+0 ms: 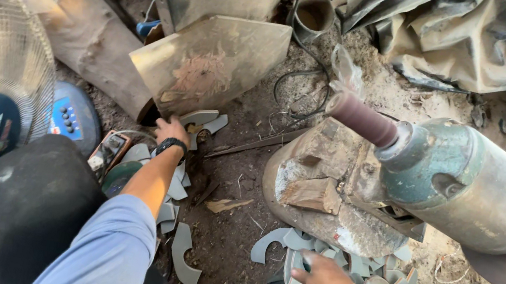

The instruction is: The person sits on the ground and uses a bench grinder to sand the edges of small, curved, light-grey plastic pieces. They handle the pieces one at a time, pressing them against the rotating sanding drum to smooth the edges.

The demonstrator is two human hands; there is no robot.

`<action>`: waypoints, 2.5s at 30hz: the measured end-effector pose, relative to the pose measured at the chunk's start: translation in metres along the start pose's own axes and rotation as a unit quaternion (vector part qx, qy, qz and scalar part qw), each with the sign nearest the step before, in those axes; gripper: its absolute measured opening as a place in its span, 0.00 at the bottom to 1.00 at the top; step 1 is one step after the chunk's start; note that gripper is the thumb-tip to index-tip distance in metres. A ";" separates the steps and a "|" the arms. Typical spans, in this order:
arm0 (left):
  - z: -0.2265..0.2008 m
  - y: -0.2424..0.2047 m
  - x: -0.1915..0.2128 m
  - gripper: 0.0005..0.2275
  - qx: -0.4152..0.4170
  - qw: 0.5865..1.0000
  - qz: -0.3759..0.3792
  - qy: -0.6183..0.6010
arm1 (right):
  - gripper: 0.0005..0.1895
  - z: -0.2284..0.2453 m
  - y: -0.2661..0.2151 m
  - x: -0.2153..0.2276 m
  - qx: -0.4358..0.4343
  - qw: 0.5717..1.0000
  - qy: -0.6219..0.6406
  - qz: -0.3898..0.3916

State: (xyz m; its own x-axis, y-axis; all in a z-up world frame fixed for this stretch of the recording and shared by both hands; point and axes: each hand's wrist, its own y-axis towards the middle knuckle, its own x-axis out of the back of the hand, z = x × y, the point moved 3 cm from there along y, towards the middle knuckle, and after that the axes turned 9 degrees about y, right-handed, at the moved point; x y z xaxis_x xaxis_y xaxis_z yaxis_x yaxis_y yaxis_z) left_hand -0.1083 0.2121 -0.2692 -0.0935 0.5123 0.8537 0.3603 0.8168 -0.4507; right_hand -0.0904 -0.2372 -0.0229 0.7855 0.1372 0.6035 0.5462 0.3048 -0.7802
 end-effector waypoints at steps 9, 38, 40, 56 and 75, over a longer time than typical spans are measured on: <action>0.012 0.006 -0.011 0.12 -0.045 0.997 -0.056 -0.023 | 0.30 0.060 0.005 0.013 0.086 0.996 0.002 -0.016; -0.140 -0.187 0.181 0.16 -0.124 0.797 0.399 -0.435 | 0.08 0.138 0.040 0.069 0.103 0.724 0.682 0.033; -0.139 -0.199 0.160 0.17 -0.144 0.796 0.372 -0.455 | 0.04 0.128 0.045 0.083 0.063 0.700 0.710 0.049; -0.217 -0.220 0.136 0.14 -0.227 0.624 0.443 -0.602 | 0.09 0.152 0.077 0.128 0.210 0.586 0.751 -0.218; -0.237 -0.224 0.132 0.14 -0.229 0.620 0.426 -0.618 | 0.19 0.133 0.085 0.132 0.151 0.699 0.595 -0.367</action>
State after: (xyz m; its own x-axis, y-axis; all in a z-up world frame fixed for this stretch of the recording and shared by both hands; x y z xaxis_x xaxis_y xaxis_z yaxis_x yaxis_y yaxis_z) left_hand 0.0188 0.0338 0.0061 -0.2262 0.7490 -0.6228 0.9669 0.0951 -0.2368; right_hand 0.0213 -0.0677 0.0127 0.1097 -0.9867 0.1200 0.9839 0.0907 -0.1539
